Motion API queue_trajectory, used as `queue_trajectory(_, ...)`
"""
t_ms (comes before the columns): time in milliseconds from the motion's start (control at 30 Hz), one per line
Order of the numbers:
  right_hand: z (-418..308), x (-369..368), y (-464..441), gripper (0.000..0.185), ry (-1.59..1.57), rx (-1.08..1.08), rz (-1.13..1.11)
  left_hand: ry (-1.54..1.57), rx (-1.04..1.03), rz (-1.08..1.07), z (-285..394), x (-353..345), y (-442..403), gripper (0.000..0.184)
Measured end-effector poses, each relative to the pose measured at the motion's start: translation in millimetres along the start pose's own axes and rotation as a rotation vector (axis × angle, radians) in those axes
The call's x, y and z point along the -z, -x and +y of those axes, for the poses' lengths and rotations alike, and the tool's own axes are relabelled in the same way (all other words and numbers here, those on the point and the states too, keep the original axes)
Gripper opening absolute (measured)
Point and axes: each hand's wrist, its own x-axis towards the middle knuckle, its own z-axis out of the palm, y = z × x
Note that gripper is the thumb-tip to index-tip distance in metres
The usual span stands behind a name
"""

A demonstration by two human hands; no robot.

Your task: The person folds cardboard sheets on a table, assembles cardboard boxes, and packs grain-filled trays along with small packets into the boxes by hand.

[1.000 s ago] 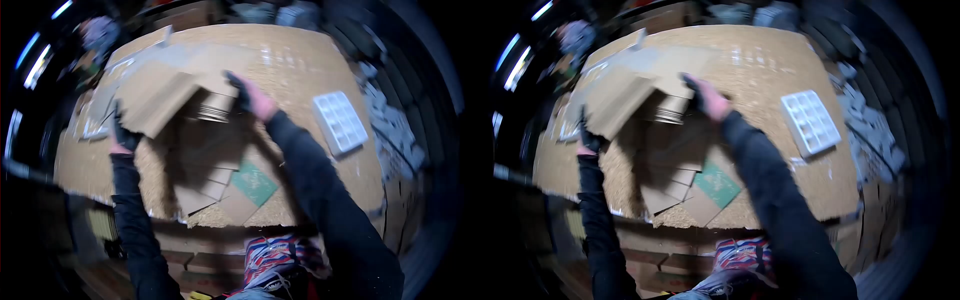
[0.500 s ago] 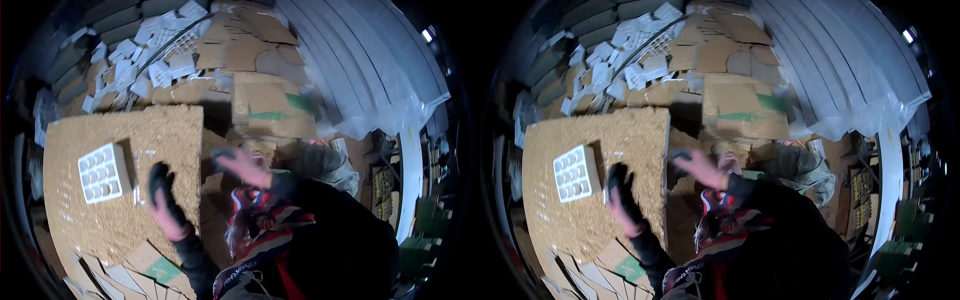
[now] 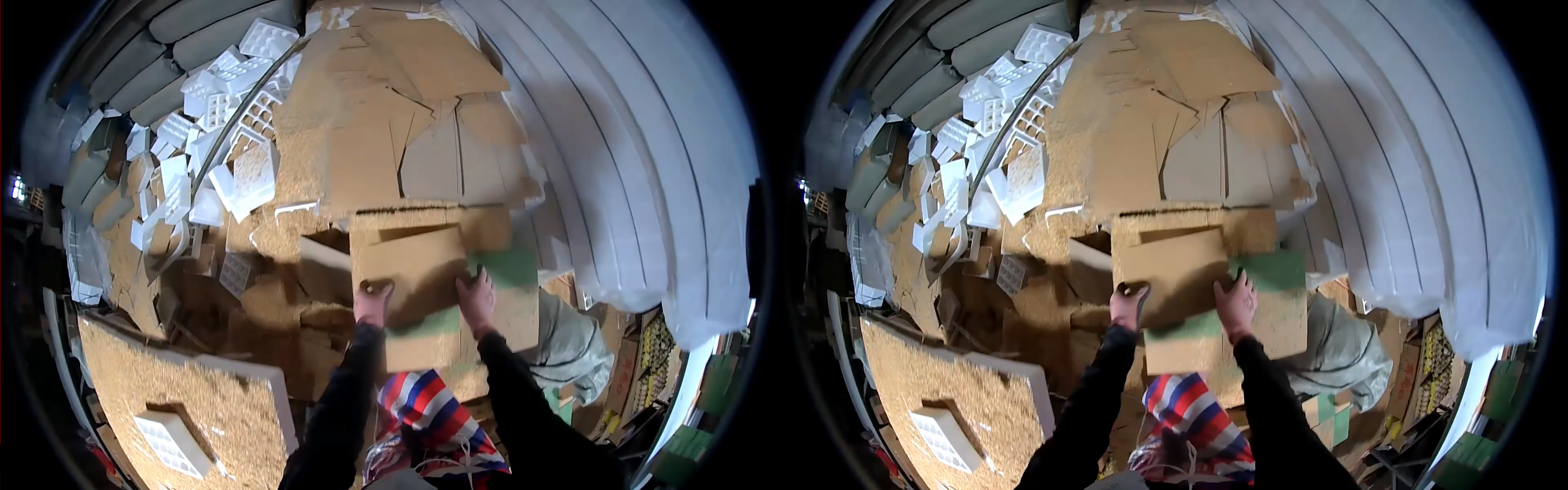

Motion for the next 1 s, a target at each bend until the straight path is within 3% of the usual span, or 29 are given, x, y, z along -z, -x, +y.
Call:
queue_trajectory(33,-4,2,-6,0.062,-0.020,0.000,0.037,0.144,-0.039,-0.005,10,6,-2,0.056)
queue_trajectory(100,-18,22,-41,0.050,-0.599,-0.053,-0.102,0.570,0.000,-0.087,11,33,-31,0.047)
queue_trajectory(133,-26,29,-68,0.036,-0.839,-0.017,-0.154,0.416,-0.026,-0.046,40,45,-46,0.042)
queue_trajectory(200,-56,43,-128,0.033,-0.974,-0.015,-0.206,0.143,-0.131,-0.002,118,64,-69,0.034)
queue_trajectory(300,-82,26,-250,0.037,-0.853,0.013,-0.256,0.316,-0.286,0.031,172,50,-142,0.032)
queue_trajectory(367,-75,-15,-311,0.047,-0.677,0.035,-0.278,0.343,-0.199,-0.053,170,41,-206,0.031)
queue_trajectory(433,-90,-41,-332,0.061,-0.515,-0.093,-0.209,-0.142,-0.123,0.097,82,41,-328,0.040)
queue_trajectory(467,-94,-54,-341,0.071,-0.362,-0.121,-0.152,-0.411,0.024,0.287,100,35,-321,0.048)
queue_trajectory(533,-100,-53,-333,0.071,-0.418,-0.115,-0.080,-0.678,-0.095,0.302,114,22,-312,0.071)
queue_trajectory(567,-103,-51,-326,0.071,-0.445,-0.117,-0.046,-0.701,-0.056,0.233,122,21,-309,0.087)
queue_trajectory(600,-91,-56,-333,0.063,-0.591,-0.113,-0.088,-0.655,0.013,0.138,124,20,-314,0.089)
queue_trajectory(700,-66,-44,-342,0.051,-1.073,0.045,-0.374,-0.489,-0.201,0.342,116,19,-307,0.094)
queue_trajectory(733,-83,-22,-329,0.044,-1.195,-0.072,-0.438,-0.429,-0.217,0.282,123,25,-309,0.090)
queue_trajectory(867,-84,1,-336,0.030,-1.157,-0.056,-0.548,-0.103,-0.085,-0.345,173,59,-306,0.071)
queue_trajectory(1000,-92,39,-304,0.024,-1.242,0.082,-0.573,0.052,-0.068,-0.640,179,67,-270,0.053)
